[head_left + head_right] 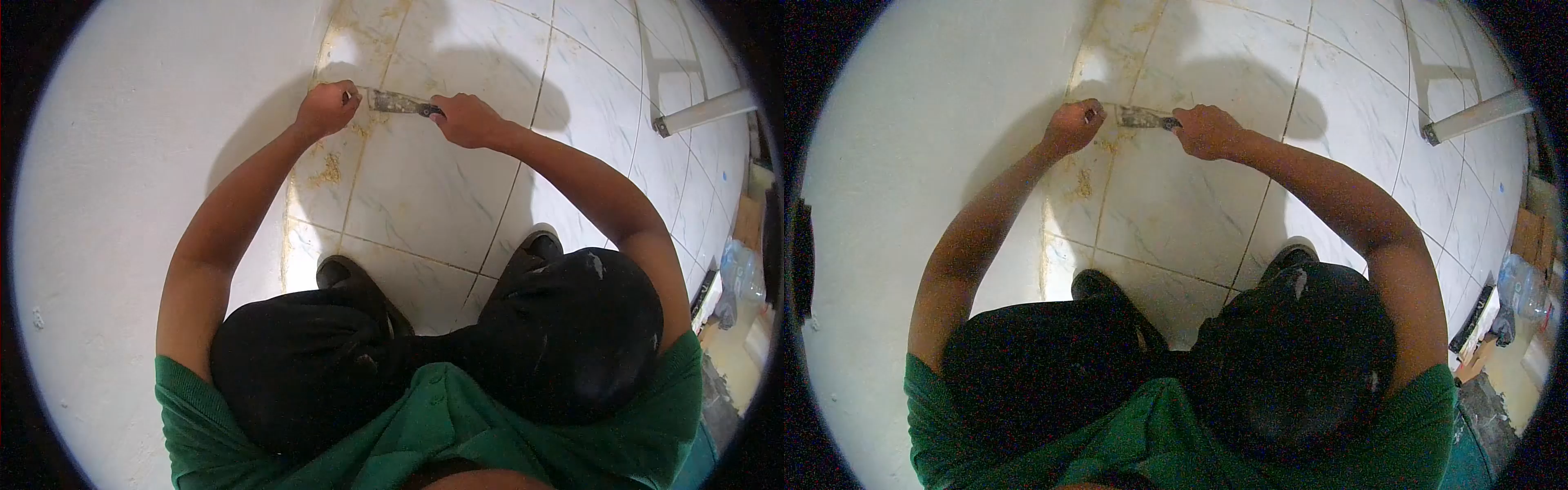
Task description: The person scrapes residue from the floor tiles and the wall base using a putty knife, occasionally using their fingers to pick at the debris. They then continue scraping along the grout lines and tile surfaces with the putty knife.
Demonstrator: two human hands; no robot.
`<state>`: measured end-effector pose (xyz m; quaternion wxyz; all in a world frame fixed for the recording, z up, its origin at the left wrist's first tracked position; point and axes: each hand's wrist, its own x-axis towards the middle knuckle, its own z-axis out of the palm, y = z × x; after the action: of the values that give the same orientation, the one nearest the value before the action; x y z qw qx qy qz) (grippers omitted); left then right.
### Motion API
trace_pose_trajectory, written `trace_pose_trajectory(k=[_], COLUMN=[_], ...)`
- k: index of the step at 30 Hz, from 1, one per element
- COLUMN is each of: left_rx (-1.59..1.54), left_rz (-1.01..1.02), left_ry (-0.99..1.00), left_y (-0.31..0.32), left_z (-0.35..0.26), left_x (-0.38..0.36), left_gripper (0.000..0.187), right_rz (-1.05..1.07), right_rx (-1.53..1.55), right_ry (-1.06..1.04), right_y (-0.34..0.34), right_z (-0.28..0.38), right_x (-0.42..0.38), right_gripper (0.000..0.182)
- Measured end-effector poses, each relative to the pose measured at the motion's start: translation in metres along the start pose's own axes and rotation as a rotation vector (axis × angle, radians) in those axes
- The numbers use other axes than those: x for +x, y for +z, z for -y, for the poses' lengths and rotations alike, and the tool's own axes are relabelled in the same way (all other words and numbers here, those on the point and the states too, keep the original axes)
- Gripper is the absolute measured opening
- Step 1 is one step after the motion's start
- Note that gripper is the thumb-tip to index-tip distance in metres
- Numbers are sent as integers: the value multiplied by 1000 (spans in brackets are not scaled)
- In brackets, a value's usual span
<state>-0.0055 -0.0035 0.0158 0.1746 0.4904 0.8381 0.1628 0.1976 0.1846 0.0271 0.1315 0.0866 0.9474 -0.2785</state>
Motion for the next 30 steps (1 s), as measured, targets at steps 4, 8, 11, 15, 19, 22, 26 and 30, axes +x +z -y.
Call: trace_pose_trajectory(k=[4,8,11,15,19,22,26,30], left_rx=[23,25,22,30,19,39,21,33], left_rz=[9,5,5,18,25,30,10,17], left_ry=[12,12,19,2,-14,-11,25,-7], left_y=[3,4,5,0,-3,-3,0,1], left_z=[4,6,9,2,0,-3,3,5], left_x=[1,1,2,-1,0,0,-1,-2], left_gripper=[21,21,21,22,21,21,21,21], right_rz=[-102,-79,-80,-84,-43,-71,-42,-82], right_rx=[-53,-85,-113,-112,-110,-103,-108,-81], right_ry=[41,25,20,14,-27,-13,5,-15], right_y=[3,0,-6,-4,-5,-6,-8,-6], right_z=[1,1,3,3,4,6,5,4], right_x=[1,1,1,1,-1,-1,1,0], right_gripper=[27,26,26,26,24,23,26,26])
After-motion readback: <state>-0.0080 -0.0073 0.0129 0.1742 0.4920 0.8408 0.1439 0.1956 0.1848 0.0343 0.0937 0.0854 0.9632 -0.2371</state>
